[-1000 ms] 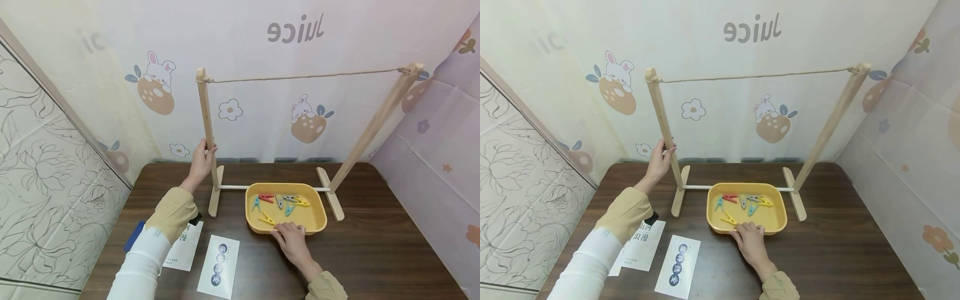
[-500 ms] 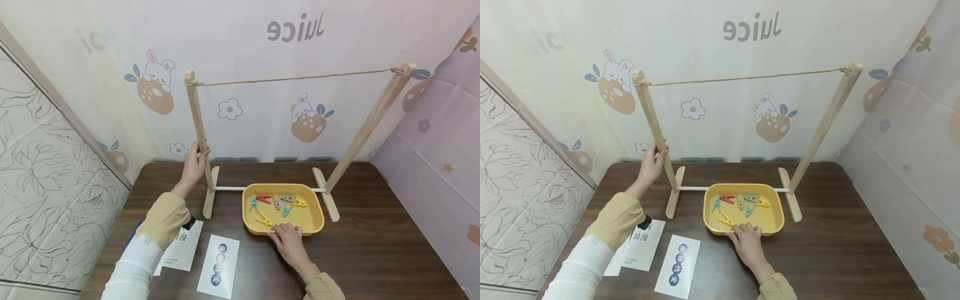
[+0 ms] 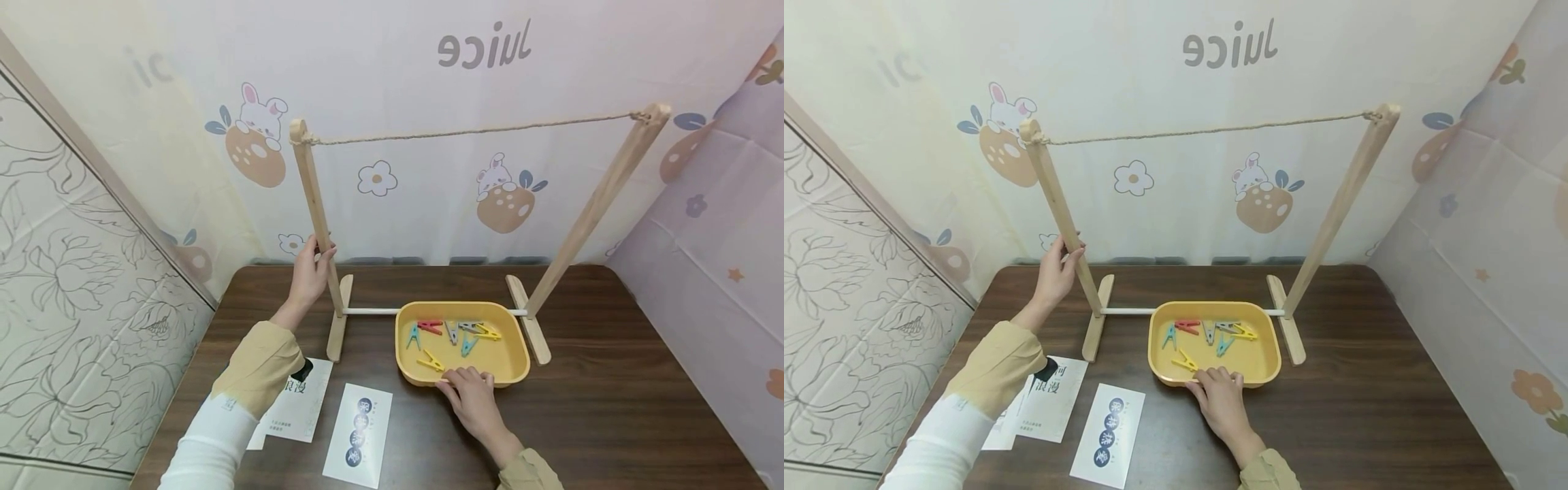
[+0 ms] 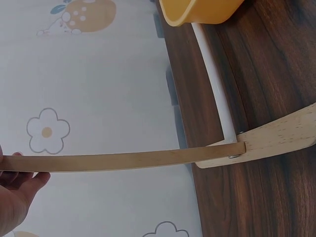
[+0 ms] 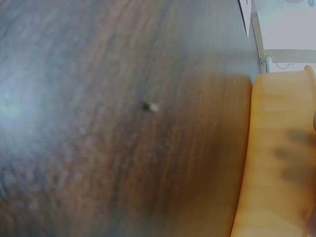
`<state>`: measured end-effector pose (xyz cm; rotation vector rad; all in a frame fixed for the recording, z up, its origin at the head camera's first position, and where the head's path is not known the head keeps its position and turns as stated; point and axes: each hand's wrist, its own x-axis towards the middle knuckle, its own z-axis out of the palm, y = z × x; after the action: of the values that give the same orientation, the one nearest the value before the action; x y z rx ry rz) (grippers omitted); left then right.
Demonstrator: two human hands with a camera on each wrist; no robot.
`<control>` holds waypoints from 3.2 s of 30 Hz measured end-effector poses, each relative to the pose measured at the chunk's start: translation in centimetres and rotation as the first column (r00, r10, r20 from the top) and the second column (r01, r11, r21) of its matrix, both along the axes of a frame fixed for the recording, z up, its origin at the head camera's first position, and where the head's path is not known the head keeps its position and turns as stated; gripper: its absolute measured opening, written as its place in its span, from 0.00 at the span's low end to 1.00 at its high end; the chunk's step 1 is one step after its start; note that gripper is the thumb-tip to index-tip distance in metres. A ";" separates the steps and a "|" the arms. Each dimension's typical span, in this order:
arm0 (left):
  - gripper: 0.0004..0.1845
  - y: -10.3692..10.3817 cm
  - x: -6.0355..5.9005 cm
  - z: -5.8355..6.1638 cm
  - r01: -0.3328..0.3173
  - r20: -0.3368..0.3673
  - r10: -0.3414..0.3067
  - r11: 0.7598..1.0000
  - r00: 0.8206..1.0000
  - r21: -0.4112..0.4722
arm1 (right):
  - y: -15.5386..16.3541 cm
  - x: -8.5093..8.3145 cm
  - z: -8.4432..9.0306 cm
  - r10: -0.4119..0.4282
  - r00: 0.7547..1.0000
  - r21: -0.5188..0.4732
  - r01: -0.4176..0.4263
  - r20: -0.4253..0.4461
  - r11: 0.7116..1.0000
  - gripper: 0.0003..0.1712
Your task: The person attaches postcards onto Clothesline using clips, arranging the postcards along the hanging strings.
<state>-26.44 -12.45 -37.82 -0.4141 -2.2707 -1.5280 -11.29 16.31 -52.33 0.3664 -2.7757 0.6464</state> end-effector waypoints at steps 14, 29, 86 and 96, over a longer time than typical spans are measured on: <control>0.14 0.1 0.0 -0.1 -0.049 -0.010 0.049 0.998 0.999 0.030 | 0.2 0.1 1.0 0.031 0.995 0.020 -0.033 0.096 0.999 0.07; 0.18 0.7 0.9 -1.0 -0.129 -0.056 0.128 0.992 0.990 -0.008 | 0.7 -1.3 2.3 0.059 0.963 -0.052 -0.047 0.264 0.998 0.06; 0.20 9.4 11.0 -12.5 -0.025 0.288 0.088 0.976 0.953 -0.217 | 4.5 -6.7 2.2 -0.253 0.880 -0.025 0.287 0.401 0.958 0.22; 0.14 10.1 11.1 -12.7 0.000 0.356 0.070 0.982 0.932 -0.191 | 3.8 -7.7 1.8 -0.257 0.873 -0.019 0.290 0.414 0.957 0.28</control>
<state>-15.32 -2.33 -50.54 -0.1464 -2.7029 -1.4747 -18.97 20.10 -50.49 -0.2088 -3.0898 0.8393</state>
